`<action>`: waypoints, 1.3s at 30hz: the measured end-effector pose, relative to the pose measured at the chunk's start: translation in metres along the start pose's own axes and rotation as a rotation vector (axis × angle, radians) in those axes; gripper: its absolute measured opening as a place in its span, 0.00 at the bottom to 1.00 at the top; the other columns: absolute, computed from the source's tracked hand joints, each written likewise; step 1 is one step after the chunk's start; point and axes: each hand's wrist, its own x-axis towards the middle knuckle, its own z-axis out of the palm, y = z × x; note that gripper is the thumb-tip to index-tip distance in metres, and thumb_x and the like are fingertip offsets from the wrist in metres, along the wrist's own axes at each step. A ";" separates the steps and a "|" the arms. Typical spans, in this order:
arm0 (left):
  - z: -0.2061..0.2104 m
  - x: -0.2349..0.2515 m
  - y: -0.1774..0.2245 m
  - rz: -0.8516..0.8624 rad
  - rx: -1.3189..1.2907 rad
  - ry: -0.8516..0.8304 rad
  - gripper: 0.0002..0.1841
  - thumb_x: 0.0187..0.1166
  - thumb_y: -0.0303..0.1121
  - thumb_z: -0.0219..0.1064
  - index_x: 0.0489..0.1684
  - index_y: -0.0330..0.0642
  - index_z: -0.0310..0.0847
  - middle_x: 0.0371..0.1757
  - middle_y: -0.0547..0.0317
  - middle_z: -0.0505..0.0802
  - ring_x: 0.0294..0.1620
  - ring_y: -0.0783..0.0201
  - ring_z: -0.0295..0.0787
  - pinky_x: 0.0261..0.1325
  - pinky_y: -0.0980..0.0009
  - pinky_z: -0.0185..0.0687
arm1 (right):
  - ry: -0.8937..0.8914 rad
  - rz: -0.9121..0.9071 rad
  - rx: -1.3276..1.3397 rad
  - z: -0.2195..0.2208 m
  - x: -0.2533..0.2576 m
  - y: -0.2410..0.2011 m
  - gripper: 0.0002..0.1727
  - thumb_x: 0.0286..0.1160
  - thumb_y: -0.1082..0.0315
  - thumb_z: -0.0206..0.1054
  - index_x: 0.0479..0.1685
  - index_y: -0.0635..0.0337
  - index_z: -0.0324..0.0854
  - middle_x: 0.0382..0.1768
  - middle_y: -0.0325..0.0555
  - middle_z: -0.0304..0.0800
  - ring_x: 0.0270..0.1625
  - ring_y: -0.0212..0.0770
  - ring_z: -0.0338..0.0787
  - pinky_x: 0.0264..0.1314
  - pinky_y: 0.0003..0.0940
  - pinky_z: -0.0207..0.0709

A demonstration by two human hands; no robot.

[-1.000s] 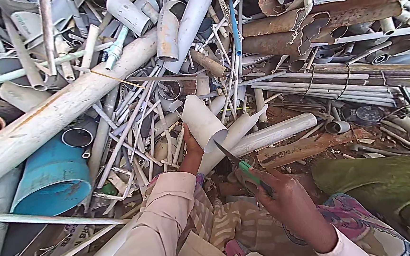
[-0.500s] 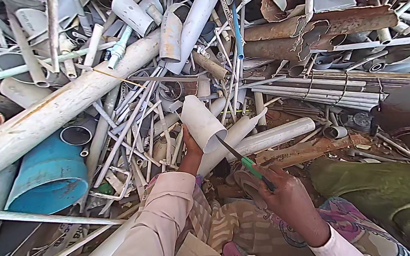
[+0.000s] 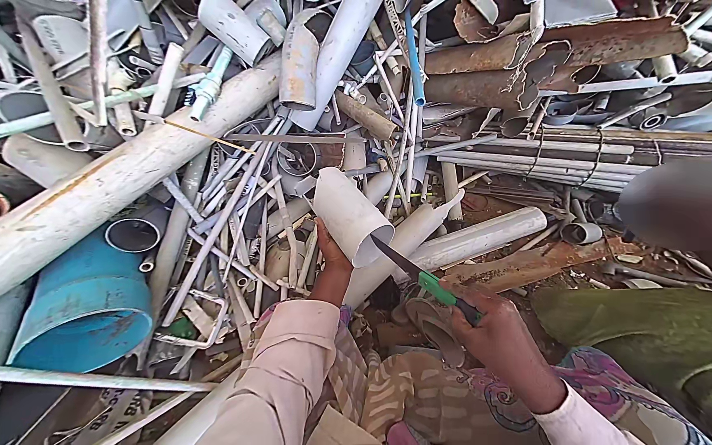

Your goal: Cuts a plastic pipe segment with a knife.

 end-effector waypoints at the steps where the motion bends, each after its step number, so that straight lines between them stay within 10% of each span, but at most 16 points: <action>1: 0.000 0.001 0.000 0.002 -0.017 -0.006 0.33 0.91 0.60 0.26 0.72 0.52 0.72 0.58 0.59 0.92 0.61 0.63 0.89 0.63 0.56 0.86 | 0.000 -0.002 -0.007 0.002 0.001 0.002 0.23 0.64 0.66 0.63 0.59 0.57 0.94 0.42 0.51 0.95 0.37 0.46 0.93 0.39 0.45 0.86; 5: -0.004 0.003 -0.001 0.039 -0.006 -0.045 0.33 0.91 0.59 0.26 0.74 0.52 0.70 0.59 0.60 0.91 0.62 0.65 0.89 0.64 0.57 0.86 | -0.167 0.061 0.174 0.001 0.001 -0.001 0.24 0.66 0.69 0.64 0.64 0.55 0.91 0.51 0.48 0.97 0.47 0.37 0.94 0.51 0.35 0.87; 11: -0.005 0.000 0.002 0.010 -0.069 -0.093 0.35 0.90 0.62 0.25 0.72 0.52 0.72 0.57 0.58 0.93 0.60 0.63 0.90 0.61 0.56 0.88 | -0.008 -0.077 0.016 0.010 0.000 0.000 0.24 0.63 0.68 0.64 0.60 0.58 0.93 0.42 0.52 0.95 0.37 0.46 0.94 0.37 0.45 0.87; 15: -0.010 0.004 0.001 0.007 -0.116 -0.132 0.35 0.89 0.62 0.25 0.67 0.53 0.76 0.54 0.60 0.94 0.58 0.64 0.91 0.59 0.57 0.89 | -0.232 0.006 0.430 0.008 0.004 -0.001 0.23 0.68 0.72 0.65 0.66 0.61 0.89 0.56 0.45 0.96 0.53 0.23 0.91 0.59 0.18 0.83; 21: -0.006 0.003 0.003 0.009 -0.081 -0.117 0.36 0.89 0.62 0.23 0.69 0.53 0.74 0.55 0.60 0.93 0.59 0.63 0.91 0.61 0.55 0.88 | 0.038 -0.222 -0.234 0.019 0.008 0.004 0.25 0.61 0.68 0.63 0.60 0.55 0.94 0.32 0.54 0.89 0.21 0.51 0.88 0.18 0.48 0.79; 25: -0.005 -0.001 0.003 -0.017 -0.031 -0.133 0.34 0.90 0.60 0.26 0.69 0.51 0.74 0.54 0.60 0.94 0.58 0.64 0.91 0.60 0.58 0.88 | -0.069 -0.191 -0.005 0.016 0.005 0.000 0.25 0.61 0.68 0.64 0.61 0.54 0.93 0.40 0.50 0.95 0.35 0.45 0.93 0.37 0.42 0.87; 28: -0.008 0.002 0.000 0.013 -0.025 -0.122 0.32 0.92 0.57 0.27 0.70 0.50 0.73 0.55 0.59 0.93 0.59 0.64 0.91 0.61 0.57 0.87 | 0.016 -0.222 -0.160 0.021 0.006 0.001 0.25 0.59 0.69 0.64 0.59 0.53 0.95 0.34 0.52 0.91 0.24 0.49 0.89 0.20 0.47 0.80; 32: -0.007 0.003 0.000 -0.015 -0.030 -0.090 0.33 0.91 0.59 0.26 0.67 0.52 0.75 0.53 0.60 0.93 0.57 0.65 0.91 0.60 0.58 0.88 | -0.111 -0.149 0.011 0.014 0.006 -0.003 0.25 0.64 0.69 0.64 0.63 0.52 0.93 0.41 0.49 0.93 0.35 0.44 0.91 0.36 0.43 0.86; 36: -0.006 0.001 0.000 -0.054 -0.044 -0.099 0.34 0.90 0.61 0.26 0.68 0.53 0.75 0.54 0.59 0.93 0.59 0.63 0.90 0.61 0.56 0.87 | -0.003 -0.194 -0.153 0.017 0.007 -0.001 0.25 0.60 0.70 0.64 0.61 0.54 0.94 0.36 0.54 0.92 0.25 0.50 0.90 0.22 0.48 0.81; 39: -0.007 0.002 -0.002 -0.058 -0.050 -0.107 0.35 0.90 0.62 0.26 0.69 0.53 0.75 0.55 0.59 0.93 0.59 0.63 0.91 0.61 0.56 0.88 | -0.086 -0.190 -0.004 0.012 0.006 -0.004 0.24 0.62 0.69 0.65 0.61 0.54 0.93 0.39 0.49 0.93 0.34 0.45 0.92 0.35 0.43 0.87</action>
